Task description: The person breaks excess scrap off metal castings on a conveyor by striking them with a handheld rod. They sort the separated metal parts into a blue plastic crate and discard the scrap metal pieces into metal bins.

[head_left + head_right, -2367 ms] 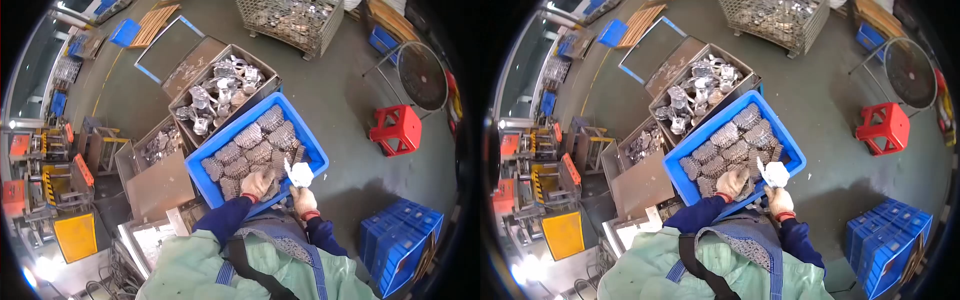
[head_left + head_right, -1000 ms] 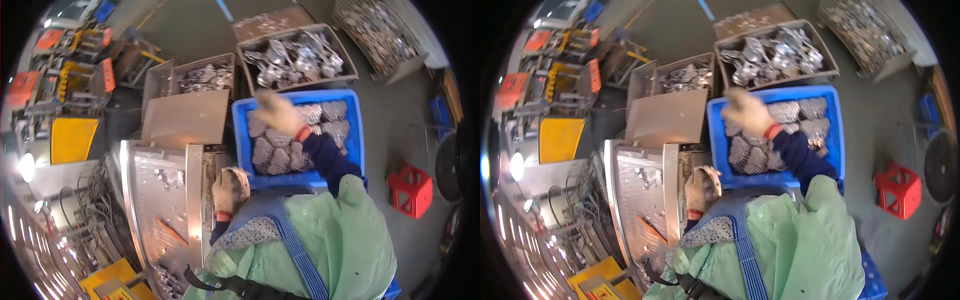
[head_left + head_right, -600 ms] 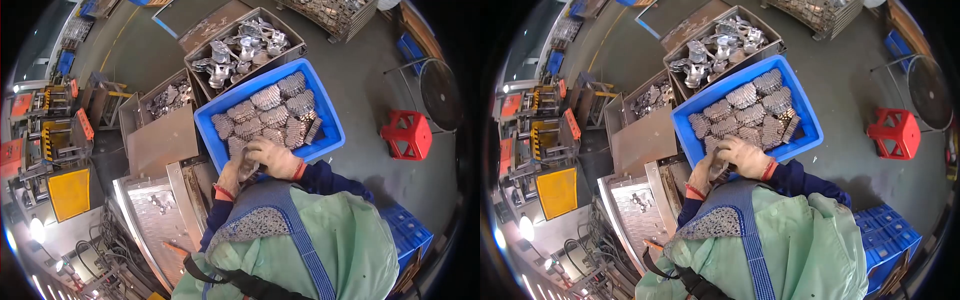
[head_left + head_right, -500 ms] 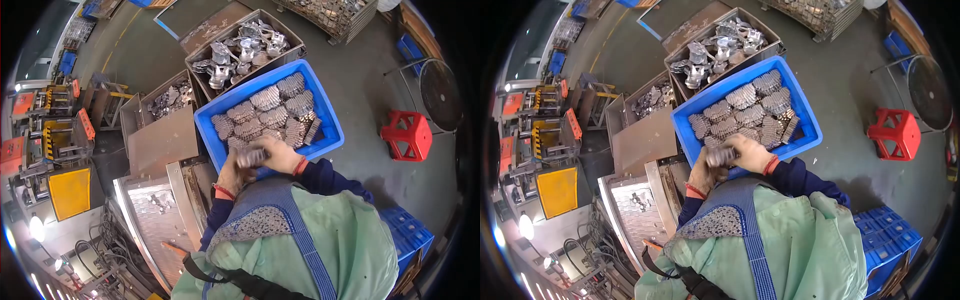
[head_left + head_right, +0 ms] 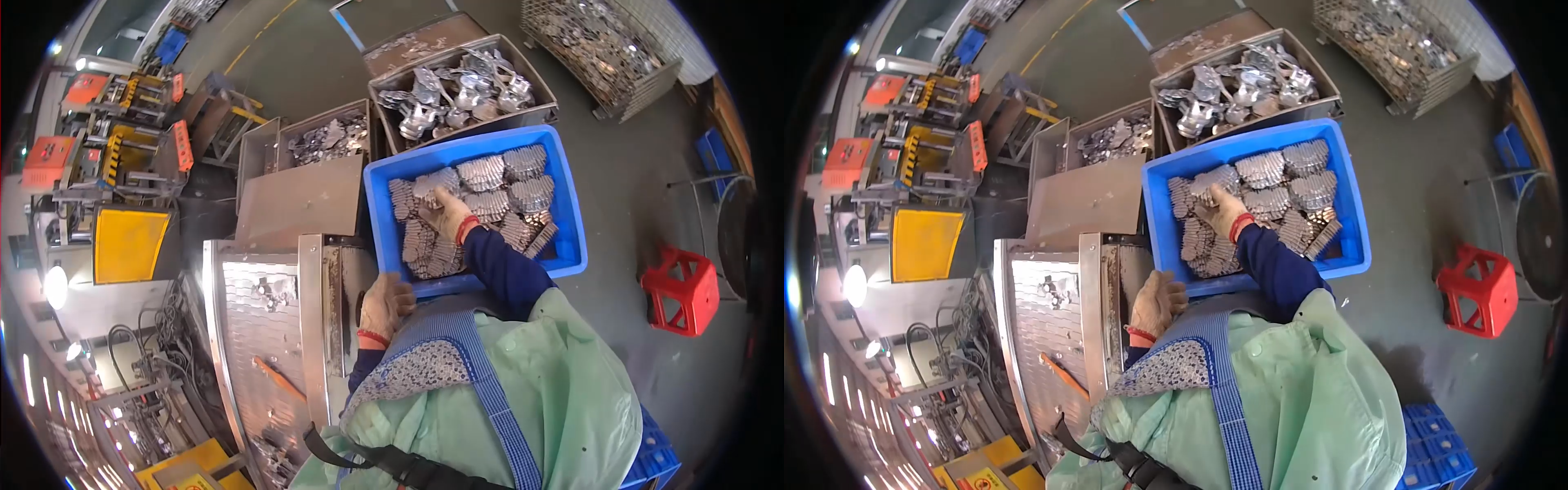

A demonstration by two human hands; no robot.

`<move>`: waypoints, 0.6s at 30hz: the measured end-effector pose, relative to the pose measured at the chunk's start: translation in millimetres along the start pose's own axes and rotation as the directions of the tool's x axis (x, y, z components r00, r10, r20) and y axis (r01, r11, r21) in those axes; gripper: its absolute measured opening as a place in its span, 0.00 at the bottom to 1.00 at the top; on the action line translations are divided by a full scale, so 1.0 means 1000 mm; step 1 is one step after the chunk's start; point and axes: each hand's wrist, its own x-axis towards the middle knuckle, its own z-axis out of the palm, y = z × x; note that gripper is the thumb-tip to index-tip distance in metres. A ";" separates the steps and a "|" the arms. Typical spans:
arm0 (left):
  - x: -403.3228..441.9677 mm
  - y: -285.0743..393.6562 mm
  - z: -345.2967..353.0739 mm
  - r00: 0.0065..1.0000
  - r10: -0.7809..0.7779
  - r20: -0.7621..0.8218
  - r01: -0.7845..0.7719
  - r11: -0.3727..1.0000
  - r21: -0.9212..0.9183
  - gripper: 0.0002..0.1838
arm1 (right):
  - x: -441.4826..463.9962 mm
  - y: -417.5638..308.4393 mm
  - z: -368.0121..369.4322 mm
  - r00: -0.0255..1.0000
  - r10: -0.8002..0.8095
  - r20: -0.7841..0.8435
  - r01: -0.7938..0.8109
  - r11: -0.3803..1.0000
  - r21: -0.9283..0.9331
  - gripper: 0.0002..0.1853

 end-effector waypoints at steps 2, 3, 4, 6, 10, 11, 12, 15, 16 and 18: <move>-0.011 -0.004 -0.009 1.000 -0.019 0.013 0.019 1.000 -0.003 0.49 | 0.021 0.007 0.005 0.998 -0.057 -0.038 0.060 0.993 0.103 0.16; -0.019 -0.004 -0.007 0.999 -0.016 -0.033 0.015 1.000 -0.009 0.50 | 0.026 0.008 0.015 0.999 -0.049 -0.008 0.049 0.973 0.224 0.22; -0.021 -0.007 -0.012 0.999 -0.019 -0.042 0.018 0.999 -0.035 0.50 | 0.029 0.011 0.022 0.998 -0.047 -0.046 0.058 0.958 0.282 0.24; -0.023 -0.015 -0.022 0.998 -0.031 -0.060 0.026 0.996 -0.087 0.50 | 0.027 0.015 0.039 0.991 -0.037 -0.128 0.085 0.917 0.391 0.30; -0.036 -0.020 -0.032 0.998 -0.014 -0.056 0.006 0.991 -0.135 0.41 | -0.020 -0.002 0.063 0.852 -0.491 0.180 0.364 0.309 -0.879 0.29; -0.037 -0.022 -0.034 0.999 -0.001 -0.050 -0.007 0.989 -0.148 0.38 | -0.026 -0.007 0.065 0.802 -0.464 0.375 0.317 -0.202 -0.927 0.27; -0.041 -0.022 -0.033 0.999 0.011 -0.046 -0.018 0.987 -0.160 0.36 | -0.023 -0.005 0.062 0.759 -0.510 0.405 0.362 -0.187 -0.913 0.28; -0.049 -0.024 -0.027 0.994 0.029 -0.103 -0.046 0.985 -0.168 0.30 | -0.012 0.005 0.065 0.747 -0.593 0.300 0.290 -0.116 -0.950 0.27; -0.046 -0.029 -0.034 0.996 0.024 -0.080 -0.039 0.982 -0.185 0.32 | -0.012 0.005 0.068 0.752 -0.605 0.262 0.236 -0.124 -0.964 0.27; -0.044 -0.034 -0.045 0.999 0.013 -0.044 -0.023 0.974 -0.226 0.37 | -0.009 0.008 0.069 0.762 -0.620 0.187 0.124 -0.144 -0.982 0.28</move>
